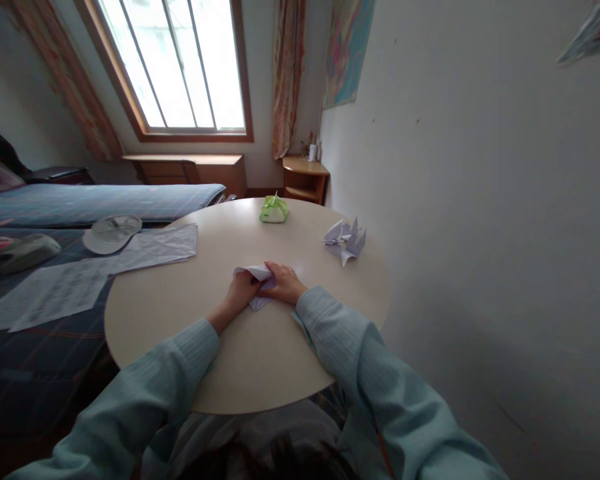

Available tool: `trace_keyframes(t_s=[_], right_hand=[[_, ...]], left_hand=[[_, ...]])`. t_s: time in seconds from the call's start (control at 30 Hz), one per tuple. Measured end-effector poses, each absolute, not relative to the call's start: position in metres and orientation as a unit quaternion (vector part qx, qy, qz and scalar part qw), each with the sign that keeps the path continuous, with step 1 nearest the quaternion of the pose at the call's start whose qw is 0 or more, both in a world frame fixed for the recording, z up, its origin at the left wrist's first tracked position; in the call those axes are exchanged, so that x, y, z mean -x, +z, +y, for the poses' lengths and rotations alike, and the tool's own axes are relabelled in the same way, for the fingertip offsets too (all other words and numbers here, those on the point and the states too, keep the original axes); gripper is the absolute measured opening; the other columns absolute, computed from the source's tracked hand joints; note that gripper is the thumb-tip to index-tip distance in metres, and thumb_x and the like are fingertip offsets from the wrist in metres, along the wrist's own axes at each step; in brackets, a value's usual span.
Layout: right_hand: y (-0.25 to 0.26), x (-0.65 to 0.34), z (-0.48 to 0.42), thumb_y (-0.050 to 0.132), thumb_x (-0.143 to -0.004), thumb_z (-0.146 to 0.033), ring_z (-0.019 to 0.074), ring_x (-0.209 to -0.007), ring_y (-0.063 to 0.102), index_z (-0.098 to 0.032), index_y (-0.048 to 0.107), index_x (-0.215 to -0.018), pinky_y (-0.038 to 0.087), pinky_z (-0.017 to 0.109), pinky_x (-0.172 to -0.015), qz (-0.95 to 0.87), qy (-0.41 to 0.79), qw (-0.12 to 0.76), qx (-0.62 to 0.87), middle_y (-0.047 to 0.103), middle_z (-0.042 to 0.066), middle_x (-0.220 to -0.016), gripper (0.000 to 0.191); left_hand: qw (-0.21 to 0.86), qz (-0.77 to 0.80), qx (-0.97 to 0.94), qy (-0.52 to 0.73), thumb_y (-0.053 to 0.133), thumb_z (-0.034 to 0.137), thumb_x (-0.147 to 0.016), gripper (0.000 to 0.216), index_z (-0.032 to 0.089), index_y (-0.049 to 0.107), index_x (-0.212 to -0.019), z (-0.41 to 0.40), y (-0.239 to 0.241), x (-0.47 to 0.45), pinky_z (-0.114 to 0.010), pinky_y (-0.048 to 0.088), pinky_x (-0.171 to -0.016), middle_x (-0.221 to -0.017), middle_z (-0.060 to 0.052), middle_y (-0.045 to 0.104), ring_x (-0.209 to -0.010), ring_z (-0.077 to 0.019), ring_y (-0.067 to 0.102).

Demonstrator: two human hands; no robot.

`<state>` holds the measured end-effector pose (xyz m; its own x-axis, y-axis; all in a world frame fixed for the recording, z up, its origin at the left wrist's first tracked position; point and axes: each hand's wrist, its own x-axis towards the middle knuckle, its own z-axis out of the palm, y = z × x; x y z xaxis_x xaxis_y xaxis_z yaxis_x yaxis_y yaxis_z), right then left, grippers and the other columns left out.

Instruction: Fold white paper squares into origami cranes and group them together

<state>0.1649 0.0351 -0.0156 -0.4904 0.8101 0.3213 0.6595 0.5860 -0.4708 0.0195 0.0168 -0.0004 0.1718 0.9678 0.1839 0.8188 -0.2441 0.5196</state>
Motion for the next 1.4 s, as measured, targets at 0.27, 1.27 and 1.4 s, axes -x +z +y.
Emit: trace_keyframes(t_s=[0.27, 1.27, 1.4], right_hand=[[-0.018, -0.168, 0.039, 0.065, -0.061, -0.043, 0.0242, -0.115, 0.042, -0.016, 0.037, -0.124, 0.03, 0.042, -0.098, -0.851, 0.165, 0.27, 0.418, 0.045, 0.013, -0.126, 0.074], [-0.007, -0.163, 0.028, 0.066, -0.058, -0.046, 0.0252, -0.116, 0.041, -0.017, 0.037, -0.125, 0.029, 0.041, -0.098, -0.86, 0.146, 0.227, 0.433, 0.046, 0.012, -0.125, 0.078], [-0.007, -0.164, 0.029, 0.066, -0.057, -0.048, 0.0262, -0.118, 0.038, -0.016, 0.035, -0.126, 0.027, 0.041, -0.099, -0.86, 0.154, 0.211, 0.438, 0.043, 0.013, -0.127, 0.082]], left_hand=[[0.114, 0.544, -0.792, 0.254, 0.04, 0.02, -0.079, 0.027, 0.016, 0.065, -0.091, 0.012, 0.006, -0.015, -0.027, 0.043, -0.075, -0.092, -0.008, 0.066, -0.083, -0.0169, 0.059], [0.056, 0.612, -0.765, 0.191, 0.042, 0.025, -0.079, 0.026, 0.018, 0.065, -0.09, 0.009, 0.011, -0.018, -0.025, 0.041, -0.069, -0.088, -0.008, 0.065, -0.082, -0.018, 0.058], [0.041, 0.605, -0.771, 0.194, 0.042, 0.023, -0.079, 0.025, 0.018, 0.064, -0.089, 0.007, 0.012, -0.018, -0.025, 0.04, -0.07, -0.088, -0.007, 0.065, -0.082, -0.0175, 0.058]])
